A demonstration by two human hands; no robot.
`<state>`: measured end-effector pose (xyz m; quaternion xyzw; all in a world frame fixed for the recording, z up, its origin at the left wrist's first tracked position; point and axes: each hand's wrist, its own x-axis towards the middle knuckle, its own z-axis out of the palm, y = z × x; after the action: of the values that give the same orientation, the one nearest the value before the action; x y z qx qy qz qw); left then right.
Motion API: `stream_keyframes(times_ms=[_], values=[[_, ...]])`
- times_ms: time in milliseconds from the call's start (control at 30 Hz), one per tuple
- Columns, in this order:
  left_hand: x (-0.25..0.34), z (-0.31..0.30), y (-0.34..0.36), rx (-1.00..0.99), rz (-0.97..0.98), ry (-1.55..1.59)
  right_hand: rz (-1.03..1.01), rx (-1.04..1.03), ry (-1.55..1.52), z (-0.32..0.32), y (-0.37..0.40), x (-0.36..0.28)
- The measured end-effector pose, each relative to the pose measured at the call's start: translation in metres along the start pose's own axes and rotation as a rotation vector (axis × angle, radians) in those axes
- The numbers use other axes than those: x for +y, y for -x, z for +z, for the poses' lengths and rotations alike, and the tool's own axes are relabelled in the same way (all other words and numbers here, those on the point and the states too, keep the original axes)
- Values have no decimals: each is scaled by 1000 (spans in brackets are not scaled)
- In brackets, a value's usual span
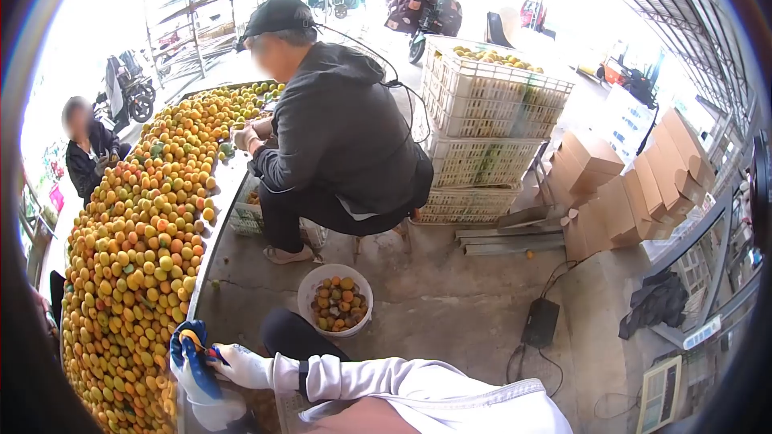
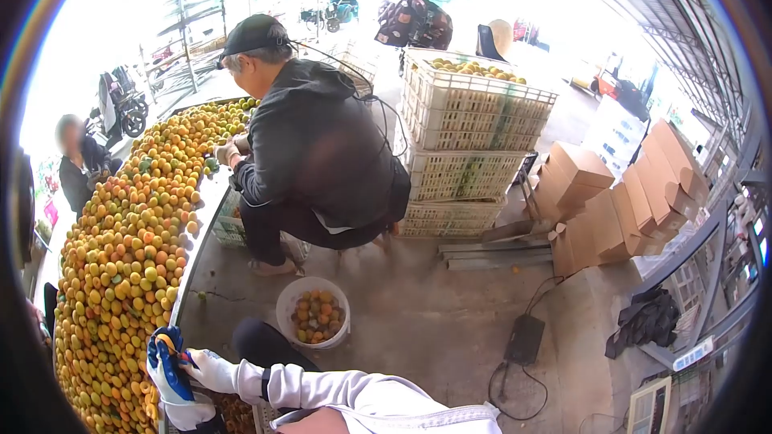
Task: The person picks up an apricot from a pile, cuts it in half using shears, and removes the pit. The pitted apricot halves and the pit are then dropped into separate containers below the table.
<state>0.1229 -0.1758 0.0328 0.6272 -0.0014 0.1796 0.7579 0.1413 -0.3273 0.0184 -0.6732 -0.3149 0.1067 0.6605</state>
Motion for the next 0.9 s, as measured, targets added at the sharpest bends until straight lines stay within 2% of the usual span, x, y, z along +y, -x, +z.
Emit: stream_keyframes(times_ms=[133, 200, 267, 300, 367, 467, 533, 600, 667, 700, 767, 800, 867, 900], values=[[-2, 4, 17, 63, 83, -93, 1, -33, -30, 6, -2, 1], [4, -6, 22, 51, 129, -160, 74, -109, 37, 11, -3, -3], [1, -18, 24, 110, 43, -125, -22, -103, -94, 20, -5, -1], [8, -11, 30, 137, -17, 9, -54, -104, -85, 26, -10, 6], [9, -6, 35, 284, 0, 88, -40, -132, -57, 41, -13, 6], [10, -31, 34, 311, -1, 166, -12, -117, -14, 56, -21, 1], [20, -48, 32, 280, 47, 72, -66, -105, 9, 68, -29, 4], [28, -69, 32, 280, 44, -42, -103, -180, 51, 80, -38, 7], [44, -85, 35, 309, 13, -49, -117, -235, -47, 99, -48, 1], [47, -97, 37, 323, 25, -85, 0, -383, -90, 102, -55, -7], [59, -117, 40, 327, 61, -120, 249, -515, -342, 110, -61, -30], [84, -104, 45, 345, 60, -5, 364, -582, -423, 119, -66, -33], [101, -114, 49, 396, 89, -7, 436, -619, -584, 142, -76, -38], [89, -142, 48, 391, 139, -132, 493, -677, -638, 149, -82, -40]])
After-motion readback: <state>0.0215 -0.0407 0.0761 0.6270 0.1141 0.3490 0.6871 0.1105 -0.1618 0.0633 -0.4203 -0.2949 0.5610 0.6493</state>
